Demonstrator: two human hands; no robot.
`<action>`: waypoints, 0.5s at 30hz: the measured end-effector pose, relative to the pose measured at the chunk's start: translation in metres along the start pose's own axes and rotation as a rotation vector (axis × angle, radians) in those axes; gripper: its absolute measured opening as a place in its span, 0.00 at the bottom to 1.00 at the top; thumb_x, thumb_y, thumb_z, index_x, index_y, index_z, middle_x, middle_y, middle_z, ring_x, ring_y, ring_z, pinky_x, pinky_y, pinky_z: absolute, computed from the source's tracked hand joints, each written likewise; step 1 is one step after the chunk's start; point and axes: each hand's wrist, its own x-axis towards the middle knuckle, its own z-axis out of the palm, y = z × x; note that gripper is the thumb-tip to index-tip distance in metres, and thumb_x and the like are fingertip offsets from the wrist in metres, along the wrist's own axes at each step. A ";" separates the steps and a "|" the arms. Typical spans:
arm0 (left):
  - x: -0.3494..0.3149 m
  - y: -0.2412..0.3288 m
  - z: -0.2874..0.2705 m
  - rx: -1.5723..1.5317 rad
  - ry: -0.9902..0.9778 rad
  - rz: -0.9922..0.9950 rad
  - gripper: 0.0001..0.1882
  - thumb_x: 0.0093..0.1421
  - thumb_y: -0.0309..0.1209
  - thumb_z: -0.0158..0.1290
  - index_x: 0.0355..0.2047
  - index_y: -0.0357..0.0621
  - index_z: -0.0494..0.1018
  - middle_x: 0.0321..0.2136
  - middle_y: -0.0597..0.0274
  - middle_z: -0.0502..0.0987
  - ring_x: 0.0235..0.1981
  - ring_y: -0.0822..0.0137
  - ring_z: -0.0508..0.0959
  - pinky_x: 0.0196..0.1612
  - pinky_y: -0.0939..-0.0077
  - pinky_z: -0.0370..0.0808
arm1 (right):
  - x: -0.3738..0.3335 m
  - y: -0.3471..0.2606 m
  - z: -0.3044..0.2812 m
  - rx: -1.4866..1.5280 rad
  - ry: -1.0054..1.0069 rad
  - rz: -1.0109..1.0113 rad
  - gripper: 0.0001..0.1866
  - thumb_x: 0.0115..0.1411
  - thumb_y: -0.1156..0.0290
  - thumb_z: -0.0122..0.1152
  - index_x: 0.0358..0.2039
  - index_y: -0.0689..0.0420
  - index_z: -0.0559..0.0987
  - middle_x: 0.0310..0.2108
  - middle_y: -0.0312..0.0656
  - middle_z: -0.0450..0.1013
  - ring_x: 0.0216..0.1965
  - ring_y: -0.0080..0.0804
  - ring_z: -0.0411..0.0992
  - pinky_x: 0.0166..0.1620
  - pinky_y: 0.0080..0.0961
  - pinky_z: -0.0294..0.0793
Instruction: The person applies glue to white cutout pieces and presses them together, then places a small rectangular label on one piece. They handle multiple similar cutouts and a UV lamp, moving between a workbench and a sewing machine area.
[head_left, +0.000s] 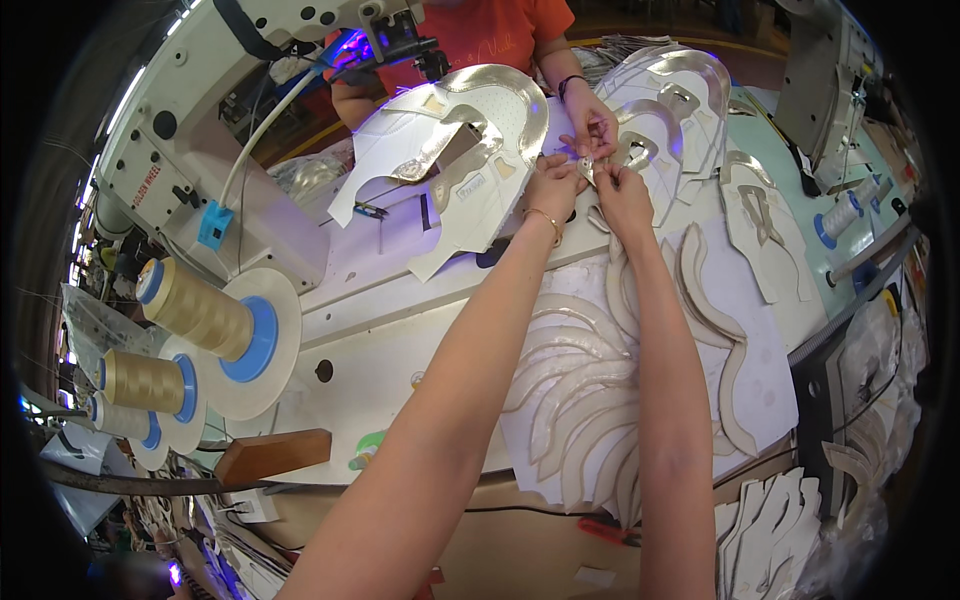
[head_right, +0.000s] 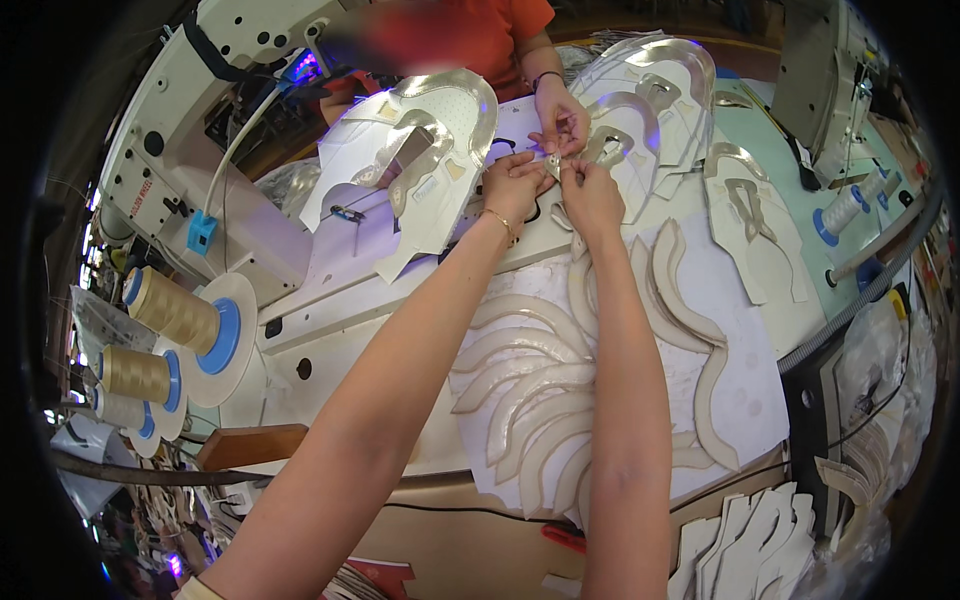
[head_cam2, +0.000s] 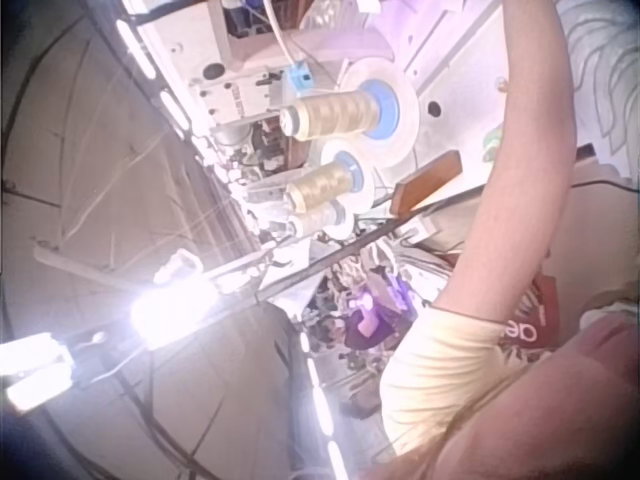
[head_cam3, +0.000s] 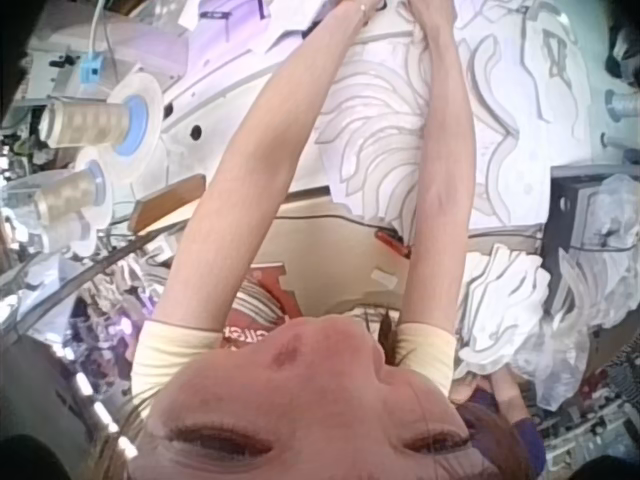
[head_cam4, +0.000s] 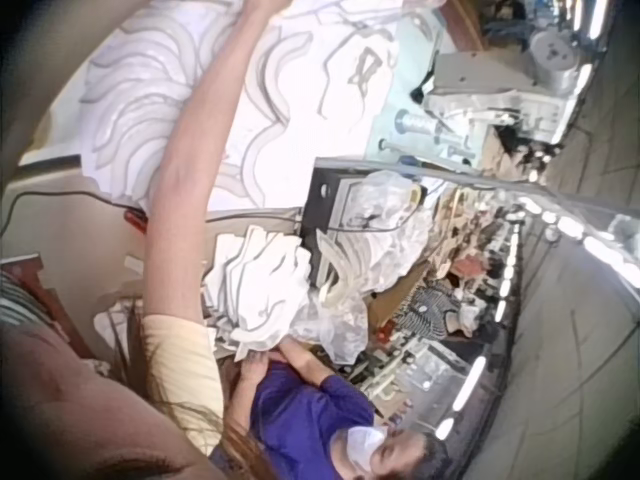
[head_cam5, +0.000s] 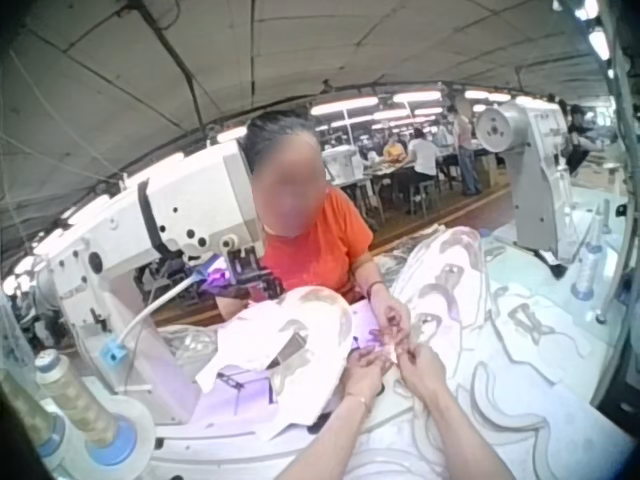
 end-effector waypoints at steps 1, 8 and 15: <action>0.000 0.000 0.000 0.006 -0.002 -0.004 0.21 0.59 0.13 0.52 0.53 0.26 0.65 0.45 0.46 0.76 0.42 0.61 0.81 0.45 0.75 0.83 | 0.000 -0.001 0.000 -0.001 0.003 0.016 0.21 0.62 0.52 0.53 0.40 0.54 0.84 0.34 0.47 0.81 0.39 0.48 0.79 0.42 0.40 0.75; 0.000 0.001 0.000 0.021 -0.011 -0.011 0.21 0.60 0.13 0.51 0.55 0.26 0.64 0.45 0.46 0.76 0.41 0.61 0.82 0.43 0.76 0.84 | 0.003 -0.007 0.001 -0.097 -0.004 0.056 0.21 0.62 0.51 0.53 0.42 0.54 0.83 0.35 0.46 0.81 0.40 0.48 0.79 0.43 0.41 0.75; 0.005 0.008 0.004 0.065 0.069 -0.101 0.16 0.61 0.18 0.54 0.49 0.26 0.69 0.41 0.48 0.78 0.35 0.62 0.83 0.40 0.76 0.85 | -0.002 -0.002 0.003 -0.025 0.003 0.000 0.20 0.63 0.53 0.53 0.42 0.55 0.83 0.35 0.48 0.81 0.40 0.49 0.79 0.43 0.42 0.75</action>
